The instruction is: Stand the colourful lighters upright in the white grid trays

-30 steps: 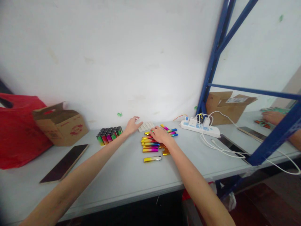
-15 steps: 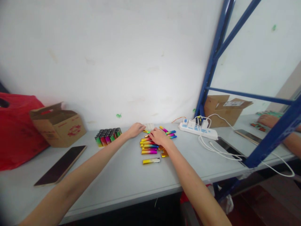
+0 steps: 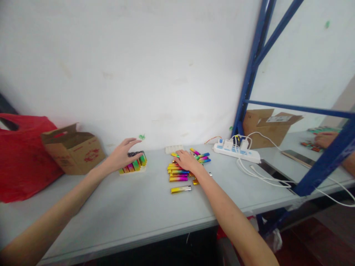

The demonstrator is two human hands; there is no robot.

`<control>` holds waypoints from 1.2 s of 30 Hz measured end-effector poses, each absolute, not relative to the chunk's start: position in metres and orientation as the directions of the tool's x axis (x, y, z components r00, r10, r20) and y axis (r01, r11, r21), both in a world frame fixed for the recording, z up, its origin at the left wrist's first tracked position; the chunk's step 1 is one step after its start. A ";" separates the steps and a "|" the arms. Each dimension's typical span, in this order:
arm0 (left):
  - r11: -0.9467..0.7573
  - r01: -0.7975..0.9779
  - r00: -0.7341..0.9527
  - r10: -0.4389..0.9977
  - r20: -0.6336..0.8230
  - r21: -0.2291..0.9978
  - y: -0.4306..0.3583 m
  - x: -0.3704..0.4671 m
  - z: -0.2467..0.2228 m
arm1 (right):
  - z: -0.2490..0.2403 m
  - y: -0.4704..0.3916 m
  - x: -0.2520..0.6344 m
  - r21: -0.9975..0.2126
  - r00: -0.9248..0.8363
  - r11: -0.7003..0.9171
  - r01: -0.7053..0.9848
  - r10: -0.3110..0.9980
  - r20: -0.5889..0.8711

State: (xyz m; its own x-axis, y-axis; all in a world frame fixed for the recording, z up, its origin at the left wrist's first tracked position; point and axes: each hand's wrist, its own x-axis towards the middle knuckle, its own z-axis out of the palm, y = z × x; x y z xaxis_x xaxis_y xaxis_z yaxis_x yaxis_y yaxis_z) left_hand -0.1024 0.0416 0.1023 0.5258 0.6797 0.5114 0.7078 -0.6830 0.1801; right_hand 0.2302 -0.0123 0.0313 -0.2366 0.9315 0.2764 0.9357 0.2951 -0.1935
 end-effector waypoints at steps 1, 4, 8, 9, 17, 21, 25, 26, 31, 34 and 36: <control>-0.634 0.749 0.491 0.727 0.480 0.193 0.041 -0.122 0.104 | 0.032 -0.012 0.228 -0.200 -0.243 0.299 0.933 0.934 0.264; -0.480 0.828 0.390 0.864 0.317 0.289 0.041 -0.167 0.098 | 0.034 -0.010 0.223 -0.224 -0.259 0.318 0.921 0.931 0.258; -0.377 0.803 0.371 0.922 0.108 0.461 0.041 -0.186 0.078 | 0.035 -0.011 0.223 -0.255 -0.299 0.374 0.892 0.909 0.289; -0.377 0.784 0.394 0.916 0.074 0.493 0.041 -0.184 0.074 | 0.035 -0.012 0.224 -0.262 -0.303 0.381 0.887 0.907 0.292; -0.357 0.689 0.408 0.910 0.070 0.631 0.044 -0.166 0.066 | 0.043 -0.020 0.226 -0.239 -0.302 0.422 0.875 0.860 0.411; -0.354 0.699 0.360 0.925 0.122 0.622 0.040 -0.163 0.069 | 0.050 -0.026 0.218 -0.246 -0.314 0.475 0.845 0.813 0.491; -0.353 0.599 0.415 0.905 0.098 0.719 0.035 -0.149 0.073 | 0.052 -0.031 0.206 -0.303 -0.320 0.512 0.804 0.801 0.505; -0.347 0.558 0.441 0.894 0.086 0.753 0.034 -0.144 0.074 | 0.052 -0.031 0.203 -0.334 -0.315 0.520 0.786 0.802 0.508; -0.335 0.369 0.610 0.791 0.046 0.867 0.029 -0.117 0.075 | 0.052 -0.034 0.183 -0.643 -0.235 0.520 0.562 0.846 0.479; -0.261 0.261 0.648 0.761 0.031 0.929 0.029 -0.101 0.068 | 0.056 -0.039 0.171 -0.772 -0.220 0.468 0.431 0.884 0.413; -0.174 0.176 0.633 0.774 0.024 0.969 0.029 -0.092 0.062 | 0.059 -0.042 0.166 -0.789 -0.202 0.446 0.424 0.895 0.397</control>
